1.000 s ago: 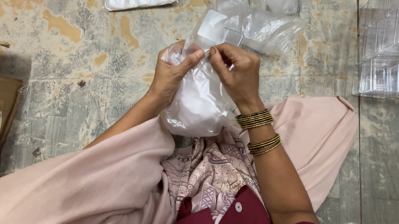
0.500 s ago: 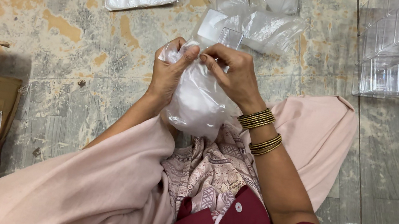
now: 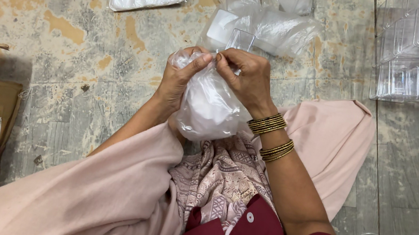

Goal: The person sits on the floor and packs white plastic-wrapped items into clear plastic containers. They open a plastic bag, place the wrapped item inside a container, and set the filled container aside with other completed ones, repeating the process.

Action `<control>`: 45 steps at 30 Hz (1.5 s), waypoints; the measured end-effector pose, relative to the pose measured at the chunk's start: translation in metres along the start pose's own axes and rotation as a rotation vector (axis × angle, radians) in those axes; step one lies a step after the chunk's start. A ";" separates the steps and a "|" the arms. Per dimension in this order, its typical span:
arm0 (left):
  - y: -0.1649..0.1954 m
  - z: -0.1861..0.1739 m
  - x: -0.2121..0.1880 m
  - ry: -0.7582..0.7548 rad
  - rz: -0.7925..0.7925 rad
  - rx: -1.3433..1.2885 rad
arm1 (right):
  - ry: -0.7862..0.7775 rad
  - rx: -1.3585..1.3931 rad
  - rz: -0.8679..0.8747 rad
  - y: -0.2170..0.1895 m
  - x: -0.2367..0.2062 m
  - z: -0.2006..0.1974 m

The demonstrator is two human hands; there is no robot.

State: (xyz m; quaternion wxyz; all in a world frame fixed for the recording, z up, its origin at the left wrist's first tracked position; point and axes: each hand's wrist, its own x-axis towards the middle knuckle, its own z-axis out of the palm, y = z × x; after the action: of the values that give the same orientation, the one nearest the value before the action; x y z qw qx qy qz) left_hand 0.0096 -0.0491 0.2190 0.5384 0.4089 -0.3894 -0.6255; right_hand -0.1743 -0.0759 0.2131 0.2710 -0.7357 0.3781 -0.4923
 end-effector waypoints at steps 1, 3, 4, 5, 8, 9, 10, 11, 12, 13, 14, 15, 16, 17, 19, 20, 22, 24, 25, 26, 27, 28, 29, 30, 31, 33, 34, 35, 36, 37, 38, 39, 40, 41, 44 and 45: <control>0.000 -0.001 0.000 0.017 -0.017 0.006 | -0.007 0.020 0.041 0.001 0.000 0.001; 0.000 -0.002 -0.001 0.000 -0.017 -0.012 | -0.021 0.061 0.124 0.004 0.002 0.001; 0.001 -0.002 0.000 -0.008 -0.017 -0.021 | -0.051 0.224 0.148 0.005 0.003 0.001; 0.001 -0.003 0.000 -0.019 -0.017 0.001 | -0.082 0.388 0.171 0.007 0.003 0.000; 0.004 -0.004 0.000 -0.047 -0.011 0.037 | -0.226 0.582 0.164 0.011 0.004 -0.006; 0.005 -0.003 -0.001 -0.052 -0.006 0.031 | -0.283 0.597 0.148 0.013 0.004 -0.008; 0.006 -0.003 -0.002 -0.057 -0.001 0.026 | -0.286 0.545 0.158 0.014 0.004 -0.009; 0.008 -0.002 -0.003 -0.091 -0.032 -0.070 | -0.289 0.493 0.168 0.016 0.004 -0.011; 0.009 -0.002 -0.005 -0.124 -0.063 -0.167 | -0.293 0.441 0.179 0.018 0.004 -0.011; 0.010 -0.002 -0.007 -0.158 -0.094 -0.263 | -0.251 0.784 0.314 0.019 0.004 -0.012; 0.012 -0.003 -0.007 -0.152 -0.211 -0.325 | -0.200 1.126 0.448 0.021 0.004 -0.014; 0.012 -0.004 -0.007 -0.143 -0.329 -0.386 | -0.140 1.466 0.583 0.023 0.003 -0.016; 0.010 -0.006 -0.007 -0.134 -0.446 -0.447 | -0.169 1.601 0.545 0.026 0.004 -0.021; 0.006 -0.007 -0.006 -0.129 -0.511 -0.350 | -0.198 1.737 0.504 0.030 0.006 -0.028; -0.007 -0.013 -0.002 -0.116 -0.640 -0.155 | -0.239 1.774 0.470 0.033 0.005 -0.041; -0.014 -0.017 0.001 -0.165 -0.547 0.001 | -0.248 1.672 0.479 0.034 0.003 -0.051; -0.031 -0.025 0.006 -0.263 -0.353 0.305 | -0.260 1.203 0.472 0.035 0.002 -0.061; -0.044 -0.035 0.010 -0.074 -0.217 0.293 | -0.255 0.483 0.413 0.035 0.002 -0.059; -0.049 -0.038 0.012 0.020 -0.147 0.289 | -0.204 0.303 0.328 0.035 0.002 -0.053; -0.054 -0.039 0.015 0.007 -0.048 0.291 | -0.152 0.121 0.242 0.035 0.003 -0.044; -0.058 -0.038 0.019 -0.009 0.050 0.292 | -0.099 -0.062 0.155 0.036 0.004 -0.036; -0.060 -0.037 0.020 -0.023 0.147 0.292 | -0.061 -0.101 0.138 0.037 0.005 -0.027; -0.060 -0.035 0.021 0.001 0.167 0.344 | -0.024 -0.138 0.121 0.038 0.006 -0.017; -0.060 -0.032 0.023 0.025 0.188 0.395 | 0.011 -0.176 0.103 0.040 0.006 -0.011; -0.058 -0.029 0.023 0.051 0.211 0.445 | 0.016 -0.156 0.086 0.043 0.006 -0.007; -0.053 -0.027 0.023 0.080 0.181 0.321 | 0.025 -0.119 0.051 0.048 0.006 -0.003; -0.050 -0.026 0.023 0.094 0.164 0.260 | 0.029 -0.103 0.050 0.049 0.006 -0.002; -0.048 -0.027 0.022 0.066 0.213 0.354 | 0.034 -0.087 0.050 0.051 0.006 -0.002; -0.046 -0.030 0.021 0.037 0.262 0.450 | 0.040 -0.071 0.052 0.051 0.006 -0.002; -0.046 -0.034 0.021 0.005 0.310 0.546 | 0.043 -0.079 0.050 0.052 0.006 -0.002; -0.048 -0.039 0.020 -0.001 0.263 0.621 | 0.046 -0.086 0.048 0.053 0.006 -0.002; -0.052 -0.044 0.020 -0.008 0.216 0.697 | 0.051 -0.093 0.046 0.053 0.006 -0.002; -0.059 -0.049 0.020 -0.016 0.169 0.773 | 0.034 -0.067 0.071 0.054 0.005 -0.002; -0.068 -0.054 0.024 0.002 0.121 0.794 | 0.015 -0.040 0.095 0.056 0.005 -0.001; -0.098 -0.075 0.035 0.039 0.000 0.823 | -0.152 0.087 0.196 0.062 0.005 0.005; -0.108 -0.083 0.039 0.044 -0.021 0.799 | -0.228 0.136 0.233 0.065 0.004 0.008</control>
State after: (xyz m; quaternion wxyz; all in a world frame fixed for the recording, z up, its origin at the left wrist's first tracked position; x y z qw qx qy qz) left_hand 0.0455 -0.0790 0.0848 0.3388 0.6035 -0.5860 -0.4215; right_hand -0.1844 -0.1159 0.1623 0.4166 -0.7180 0.3934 -0.3952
